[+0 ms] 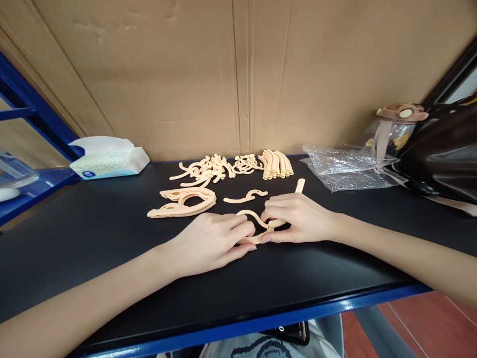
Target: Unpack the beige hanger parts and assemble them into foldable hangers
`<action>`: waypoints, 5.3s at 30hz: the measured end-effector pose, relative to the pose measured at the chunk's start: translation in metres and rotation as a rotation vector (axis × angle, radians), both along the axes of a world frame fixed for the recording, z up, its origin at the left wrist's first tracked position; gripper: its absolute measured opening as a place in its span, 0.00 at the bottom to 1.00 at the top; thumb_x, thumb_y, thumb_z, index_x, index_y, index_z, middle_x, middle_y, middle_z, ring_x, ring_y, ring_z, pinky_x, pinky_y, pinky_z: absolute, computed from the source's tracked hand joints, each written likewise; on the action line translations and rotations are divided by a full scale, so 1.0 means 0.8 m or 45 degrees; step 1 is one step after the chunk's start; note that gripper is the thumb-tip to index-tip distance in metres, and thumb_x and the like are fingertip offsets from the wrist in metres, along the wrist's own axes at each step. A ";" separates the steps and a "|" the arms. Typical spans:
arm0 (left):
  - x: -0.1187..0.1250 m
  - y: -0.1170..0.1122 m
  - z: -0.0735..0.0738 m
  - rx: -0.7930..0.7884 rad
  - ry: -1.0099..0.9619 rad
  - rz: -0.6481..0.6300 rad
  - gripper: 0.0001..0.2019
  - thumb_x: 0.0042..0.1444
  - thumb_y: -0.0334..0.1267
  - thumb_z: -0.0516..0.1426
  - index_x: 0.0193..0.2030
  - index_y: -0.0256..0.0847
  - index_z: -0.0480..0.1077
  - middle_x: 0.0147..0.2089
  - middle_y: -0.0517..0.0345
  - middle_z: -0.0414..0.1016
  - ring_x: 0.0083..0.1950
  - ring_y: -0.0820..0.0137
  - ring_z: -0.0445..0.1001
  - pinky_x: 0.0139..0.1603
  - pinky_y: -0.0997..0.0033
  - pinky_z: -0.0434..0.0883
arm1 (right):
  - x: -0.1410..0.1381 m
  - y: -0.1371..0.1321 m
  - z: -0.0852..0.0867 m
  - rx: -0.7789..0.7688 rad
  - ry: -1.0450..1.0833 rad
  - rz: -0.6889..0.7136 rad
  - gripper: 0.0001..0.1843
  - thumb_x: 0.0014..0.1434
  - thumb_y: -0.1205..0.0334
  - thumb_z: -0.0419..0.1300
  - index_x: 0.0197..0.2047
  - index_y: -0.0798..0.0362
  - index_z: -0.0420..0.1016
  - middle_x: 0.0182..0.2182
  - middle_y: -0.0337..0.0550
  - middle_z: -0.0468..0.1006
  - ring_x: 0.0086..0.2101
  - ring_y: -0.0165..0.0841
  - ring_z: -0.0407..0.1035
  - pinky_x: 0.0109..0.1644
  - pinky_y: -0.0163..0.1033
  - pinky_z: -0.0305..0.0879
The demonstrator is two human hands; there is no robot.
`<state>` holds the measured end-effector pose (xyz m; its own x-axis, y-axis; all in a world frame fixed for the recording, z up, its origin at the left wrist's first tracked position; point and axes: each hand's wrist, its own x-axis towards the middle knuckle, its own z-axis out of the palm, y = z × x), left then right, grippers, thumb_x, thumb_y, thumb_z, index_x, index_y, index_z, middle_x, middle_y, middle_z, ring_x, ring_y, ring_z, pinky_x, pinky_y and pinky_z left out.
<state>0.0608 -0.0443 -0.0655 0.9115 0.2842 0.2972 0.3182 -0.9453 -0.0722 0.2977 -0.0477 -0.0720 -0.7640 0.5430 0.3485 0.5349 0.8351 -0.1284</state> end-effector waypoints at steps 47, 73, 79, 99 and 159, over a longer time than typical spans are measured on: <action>-0.018 0.054 -0.006 0.216 -0.026 0.576 0.22 0.66 0.47 0.43 0.58 0.37 0.67 0.61 0.46 0.66 0.67 0.55 0.55 0.66 0.42 0.45 | -0.002 -0.004 0.005 0.073 -0.070 0.048 0.14 0.66 0.57 0.50 0.41 0.55 0.75 0.32 0.40 0.74 0.30 0.28 0.66 0.37 0.34 0.59; -0.016 0.049 -0.004 0.153 0.082 0.604 0.25 0.67 0.49 0.40 0.55 0.37 0.70 0.54 0.53 0.74 0.64 0.54 0.59 0.68 0.44 0.36 | -0.002 -0.003 0.003 0.086 -0.070 0.041 0.14 0.65 0.58 0.51 0.40 0.54 0.75 0.32 0.40 0.75 0.31 0.27 0.66 0.36 0.33 0.59; -0.014 0.049 -0.002 0.099 0.080 0.574 0.26 0.67 0.49 0.40 0.54 0.35 0.70 0.53 0.51 0.74 0.60 0.59 0.65 0.69 0.46 0.36 | -0.003 -0.002 0.003 0.088 -0.083 0.044 0.14 0.66 0.57 0.50 0.40 0.55 0.75 0.32 0.40 0.74 0.31 0.28 0.67 0.37 0.33 0.59; -0.011 0.044 -0.001 0.124 0.036 0.362 0.18 0.67 0.43 0.43 0.51 0.42 0.71 0.49 0.57 0.76 0.56 0.64 0.69 0.69 0.44 0.34 | -0.003 -0.003 0.002 0.088 -0.050 0.027 0.16 0.66 0.56 0.49 0.40 0.54 0.75 0.32 0.41 0.75 0.33 0.29 0.67 0.39 0.34 0.61; -0.001 0.005 0.007 0.144 0.116 0.075 0.16 0.64 0.36 0.47 0.54 0.44 0.69 0.48 0.54 0.73 0.43 0.66 0.71 0.40 0.64 0.65 | 0.007 0.010 0.005 0.068 -0.021 -0.352 0.13 0.68 0.59 0.44 0.39 0.54 0.65 0.33 0.42 0.74 0.30 0.32 0.67 0.34 0.37 0.59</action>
